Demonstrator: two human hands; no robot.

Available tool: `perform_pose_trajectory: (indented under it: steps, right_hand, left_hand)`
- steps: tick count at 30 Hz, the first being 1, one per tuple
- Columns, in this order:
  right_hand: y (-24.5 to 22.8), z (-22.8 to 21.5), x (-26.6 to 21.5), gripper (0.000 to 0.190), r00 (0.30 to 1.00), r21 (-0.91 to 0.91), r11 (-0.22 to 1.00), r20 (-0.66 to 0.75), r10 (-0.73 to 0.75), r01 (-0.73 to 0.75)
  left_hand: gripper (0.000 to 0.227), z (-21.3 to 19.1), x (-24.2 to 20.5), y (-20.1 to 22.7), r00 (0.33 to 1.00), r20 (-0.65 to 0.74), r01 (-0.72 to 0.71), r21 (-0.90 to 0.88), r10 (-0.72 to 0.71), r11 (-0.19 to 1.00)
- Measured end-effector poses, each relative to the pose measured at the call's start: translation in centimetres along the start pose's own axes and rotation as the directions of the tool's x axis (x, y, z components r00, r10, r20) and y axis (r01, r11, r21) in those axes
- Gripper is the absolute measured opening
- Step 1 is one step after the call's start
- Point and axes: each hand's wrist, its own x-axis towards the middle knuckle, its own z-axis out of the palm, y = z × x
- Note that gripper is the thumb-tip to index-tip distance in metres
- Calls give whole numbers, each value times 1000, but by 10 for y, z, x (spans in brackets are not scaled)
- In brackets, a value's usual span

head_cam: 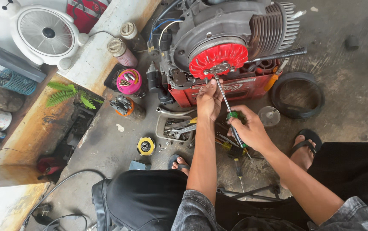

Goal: The person places a silver circular metal cover onto the engine, then installs a red fan-like component over it. They insert and tighten multiple bolts using a screwdriver to secure the red component to the engine.

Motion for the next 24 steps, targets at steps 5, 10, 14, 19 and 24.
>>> perform_pose_trajectory:
  steps: [5,10,14,19,24]
  right_hand:
    - [-2,-1,3,30,1000,-1,1000,18,6,-6]
    - [-6,2,1,30,1000,19,1000,28,7,-8]
    - [-10,4,0,31,999,-26,1000,30,-10,11]
    - [-21,6,-4,32,1000,-130,992,24,2,1]
    - [-25,14,-4,37,1000,-315,949,-24,-19,11]
  left_hand:
    - [16,1,-1,3,1000,-7,-4,-19,4,1000]
    - [13,4,-3,8,1000,-21,1,-9,-1,1000]
    - [14,9,-7,14,999,-51,14,56,-11,998]
    - [14,29,-23,36,994,-101,68,164,-52,984]
    - [22,38,-28,51,982,-151,161,330,-117,930]
